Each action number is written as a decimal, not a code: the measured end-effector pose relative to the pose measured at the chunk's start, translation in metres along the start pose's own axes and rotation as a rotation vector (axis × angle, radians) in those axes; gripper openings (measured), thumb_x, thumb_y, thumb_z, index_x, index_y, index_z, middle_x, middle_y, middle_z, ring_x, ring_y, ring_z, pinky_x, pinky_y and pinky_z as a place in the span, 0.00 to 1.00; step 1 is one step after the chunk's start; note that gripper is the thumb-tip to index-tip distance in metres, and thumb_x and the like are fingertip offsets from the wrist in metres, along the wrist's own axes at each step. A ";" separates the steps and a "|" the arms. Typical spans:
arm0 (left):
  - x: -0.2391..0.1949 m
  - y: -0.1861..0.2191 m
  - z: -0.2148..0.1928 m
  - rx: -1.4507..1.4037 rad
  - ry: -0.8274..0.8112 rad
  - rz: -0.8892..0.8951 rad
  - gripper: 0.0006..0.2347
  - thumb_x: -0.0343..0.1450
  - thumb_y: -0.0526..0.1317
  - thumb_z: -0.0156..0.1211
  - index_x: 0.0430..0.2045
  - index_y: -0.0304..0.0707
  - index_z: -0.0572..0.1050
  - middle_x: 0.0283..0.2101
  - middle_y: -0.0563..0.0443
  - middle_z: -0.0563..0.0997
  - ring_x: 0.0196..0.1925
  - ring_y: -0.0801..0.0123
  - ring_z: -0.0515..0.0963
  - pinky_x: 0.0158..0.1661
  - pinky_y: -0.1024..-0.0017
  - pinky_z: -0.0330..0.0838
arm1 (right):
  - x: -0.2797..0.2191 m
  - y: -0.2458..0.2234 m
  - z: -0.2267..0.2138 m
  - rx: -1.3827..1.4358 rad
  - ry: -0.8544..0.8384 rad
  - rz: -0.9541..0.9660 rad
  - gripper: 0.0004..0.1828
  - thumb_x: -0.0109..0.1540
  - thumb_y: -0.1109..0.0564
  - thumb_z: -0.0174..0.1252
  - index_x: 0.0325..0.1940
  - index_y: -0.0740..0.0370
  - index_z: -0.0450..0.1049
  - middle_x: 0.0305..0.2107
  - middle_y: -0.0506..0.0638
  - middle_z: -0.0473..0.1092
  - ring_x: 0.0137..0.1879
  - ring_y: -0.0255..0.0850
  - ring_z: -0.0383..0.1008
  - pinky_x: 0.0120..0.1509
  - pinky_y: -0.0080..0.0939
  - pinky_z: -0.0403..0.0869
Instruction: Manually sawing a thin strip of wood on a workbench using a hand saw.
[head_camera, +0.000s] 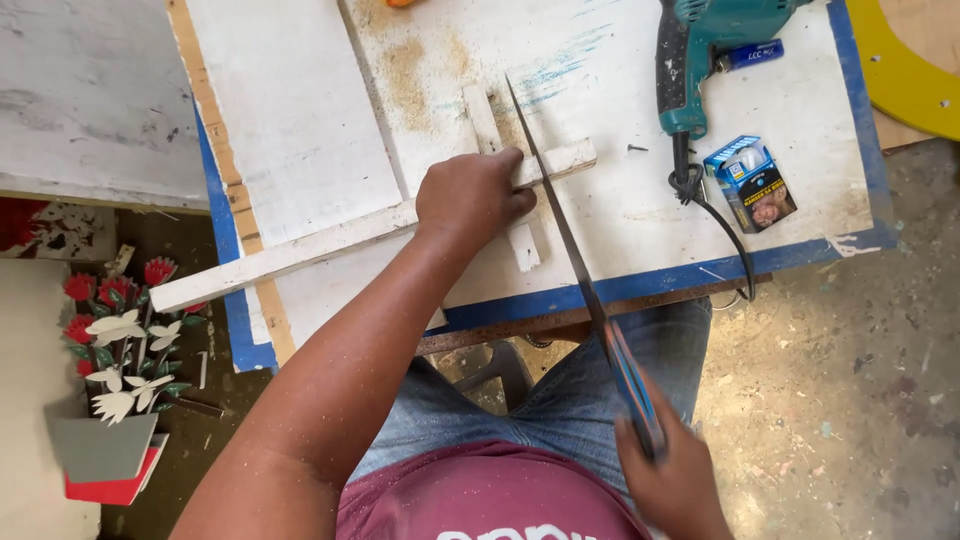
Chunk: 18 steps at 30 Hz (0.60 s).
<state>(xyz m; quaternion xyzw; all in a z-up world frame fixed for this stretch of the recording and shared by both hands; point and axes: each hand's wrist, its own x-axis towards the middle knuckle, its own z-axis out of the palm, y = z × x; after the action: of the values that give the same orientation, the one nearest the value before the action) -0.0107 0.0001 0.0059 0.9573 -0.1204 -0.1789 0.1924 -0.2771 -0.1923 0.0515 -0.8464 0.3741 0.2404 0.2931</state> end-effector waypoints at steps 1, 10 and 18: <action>0.000 -0.001 0.005 0.003 0.014 0.010 0.12 0.71 0.53 0.61 0.33 0.47 0.71 0.26 0.46 0.78 0.27 0.48 0.77 0.22 0.54 0.65 | 0.013 -0.024 0.000 0.060 -0.065 -0.123 0.36 0.62 0.43 0.54 0.76 0.35 0.63 0.19 0.51 0.72 0.19 0.36 0.66 0.27 0.39 0.70; 0.007 -0.011 0.028 0.015 0.153 0.057 0.11 0.67 0.53 0.63 0.32 0.49 0.76 0.26 0.46 0.80 0.26 0.44 0.78 0.21 0.51 0.67 | 0.045 -0.076 0.009 0.172 -0.020 -0.462 0.33 0.66 0.48 0.51 0.76 0.51 0.63 0.22 0.46 0.62 0.24 0.37 0.61 0.30 0.43 0.65; 0.003 -0.006 0.018 0.006 0.128 0.079 0.12 0.70 0.53 0.64 0.35 0.48 0.75 0.26 0.45 0.79 0.27 0.46 0.78 0.21 0.54 0.67 | -0.046 0.049 -0.010 0.093 0.131 -0.017 0.32 0.57 0.49 0.62 0.68 0.37 0.77 0.12 0.48 0.61 0.22 0.34 0.55 0.30 0.37 0.63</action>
<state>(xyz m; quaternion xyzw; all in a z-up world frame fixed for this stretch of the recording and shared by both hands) -0.0136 -0.0010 -0.0128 0.9619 -0.1461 -0.1091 0.2037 -0.3412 -0.2033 0.0722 -0.8490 0.3959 0.1645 0.3089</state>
